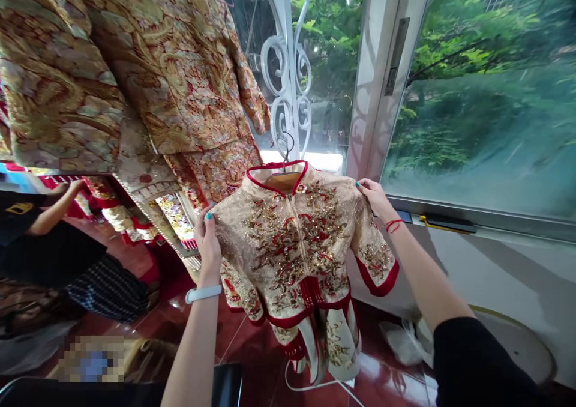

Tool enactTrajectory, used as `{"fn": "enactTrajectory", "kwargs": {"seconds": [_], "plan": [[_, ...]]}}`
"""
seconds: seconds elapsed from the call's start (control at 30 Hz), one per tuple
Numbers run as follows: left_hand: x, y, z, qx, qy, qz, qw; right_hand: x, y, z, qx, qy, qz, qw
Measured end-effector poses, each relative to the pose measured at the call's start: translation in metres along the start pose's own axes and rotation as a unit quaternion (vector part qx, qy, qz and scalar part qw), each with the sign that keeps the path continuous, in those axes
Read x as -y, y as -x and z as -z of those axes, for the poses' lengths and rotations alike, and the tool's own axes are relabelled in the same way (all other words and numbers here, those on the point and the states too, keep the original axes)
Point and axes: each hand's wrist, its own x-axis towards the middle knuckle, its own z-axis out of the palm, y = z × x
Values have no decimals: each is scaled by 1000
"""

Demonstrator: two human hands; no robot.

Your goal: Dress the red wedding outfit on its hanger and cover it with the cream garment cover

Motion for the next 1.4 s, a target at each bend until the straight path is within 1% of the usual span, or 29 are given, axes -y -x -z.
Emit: {"fn": "enactTrajectory", "kwargs": {"seconds": [0.1,0.17,0.23,0.33,0.4,0.47,0.57,0.63,0.67,0.73,0.8,0.87,0.9,0.93,0.97,1.0,1.03,1.07,1.1,1.13,1.17,1.2,1.23,1.27,1.33,1.4], "plan": [[3,12,15,32,-15,0,999,9,12,14,69,-3,-20,997],[13,25,30,45,-24,20,998,18,20,19,88,-10,-9,996],[26,38,42,26,-49,43,998,27,23,15,91,-1,27,995],[40,47,52,-36,-98,49,993,39,16,-4,85,48,82,992],[39,45,55,-67,-113,37,991,44,10,-18,69,77,102,989],[30,38,58,-87,-118,26,989,46,7,-28,45,91,121,987],[18,27,65,-123,-138,-6,983,44,7,-34,13,95,140,986],[16,23,68,-142,-146,-3,979,42,7,-38,4,97,141,985],[17,22,67,-141,-145,9,979,41,7,-40,8,99,141,985],[19,20,64,-121,-138,42,982,43,4,-42,30,102,141,984],[19,24,59,-101,-138,55,984,49,4,-39,72,107,139,982],[16,43,58,-125,-165,30,978,53,14,-28,115,110,133,978],[16,59,58,-144,-183,11,972,52,26,-22,118,111,132,978],[16,81,59,-163,-201,-3,966,48,44,-16,95,111,130,981],[20,108,59,-170,-209,1,963,40,67,-12,50,111,123,985],[27,138,60,-150,-196,37,968,27,96,-10,-37,109,109,987],[36,169,60,-103,-163,114,975,10,128,-11,-155,102,66,980],[49,198,59,-50,-115,229,965,-10,162,-15,-237,94,-19,967],[63,223,57,-8,-66,359,931,-31,196,-21,-252,71,-139,955],[78,244,55,-4,-59,415,908,-52,226,-29,-220,36,-272,936],[92,257,53,-5,-52,464,884,-71,252,-37,-183,15,-344,921],[105,265,51,-12,-49,503,863,-88,273,-45,-152,-1,-391,908],[116,267,51,-21,-46,530,847,-103,287,-52,-121,-21,-434,893],[125,265,51,-24,-36,555,831,-114,295,-58,-98,-38,-459,882],[137,256,54,-22,-7,594,804,-129,299,-64,-66,-69,-492,865],[143,247,58,-20,21,612,791,-137,297,-64,-52,-90,-497,861]]}}
